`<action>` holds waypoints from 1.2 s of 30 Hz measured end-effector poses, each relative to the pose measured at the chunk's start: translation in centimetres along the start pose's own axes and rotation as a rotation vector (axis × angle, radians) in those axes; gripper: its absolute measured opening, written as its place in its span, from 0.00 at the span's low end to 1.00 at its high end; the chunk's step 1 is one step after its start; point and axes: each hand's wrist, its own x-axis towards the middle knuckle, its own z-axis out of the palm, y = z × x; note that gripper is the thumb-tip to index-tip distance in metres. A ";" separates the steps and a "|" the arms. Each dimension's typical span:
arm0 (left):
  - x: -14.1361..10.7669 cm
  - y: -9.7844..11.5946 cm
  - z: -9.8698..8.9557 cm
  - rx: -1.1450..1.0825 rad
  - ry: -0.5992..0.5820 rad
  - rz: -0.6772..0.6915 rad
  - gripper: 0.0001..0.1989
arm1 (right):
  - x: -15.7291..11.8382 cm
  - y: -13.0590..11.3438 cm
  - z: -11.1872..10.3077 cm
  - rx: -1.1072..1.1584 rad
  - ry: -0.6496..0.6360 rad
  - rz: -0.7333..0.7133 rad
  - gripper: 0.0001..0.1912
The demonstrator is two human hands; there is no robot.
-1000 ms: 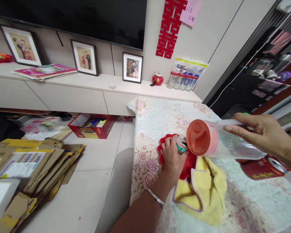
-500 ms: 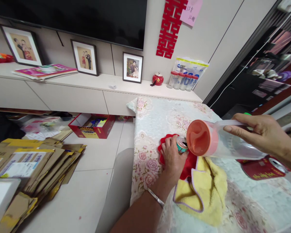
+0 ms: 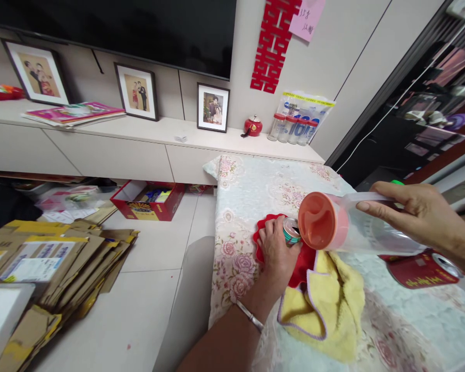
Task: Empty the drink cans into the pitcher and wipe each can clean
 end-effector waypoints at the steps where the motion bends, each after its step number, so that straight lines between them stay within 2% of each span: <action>1: 0.0 0.0 0.0 -0.002 0.001 0.002 0.35 | 0.0 -0.1 0.0 0.008 0.003 0.019 0.27; 6: 0.0 -0.1 0.1 -0.008 0.006 0.005 0.34 | 0.0 -0.7 -0.2 0.014 -0.008 0.089 0.29; 36: -0.2 -0.1 0.2 -0.025 0.025 0.023 0.33 | 0.0 -1.0 -0.3 0.019 -0.004 0.079 0.29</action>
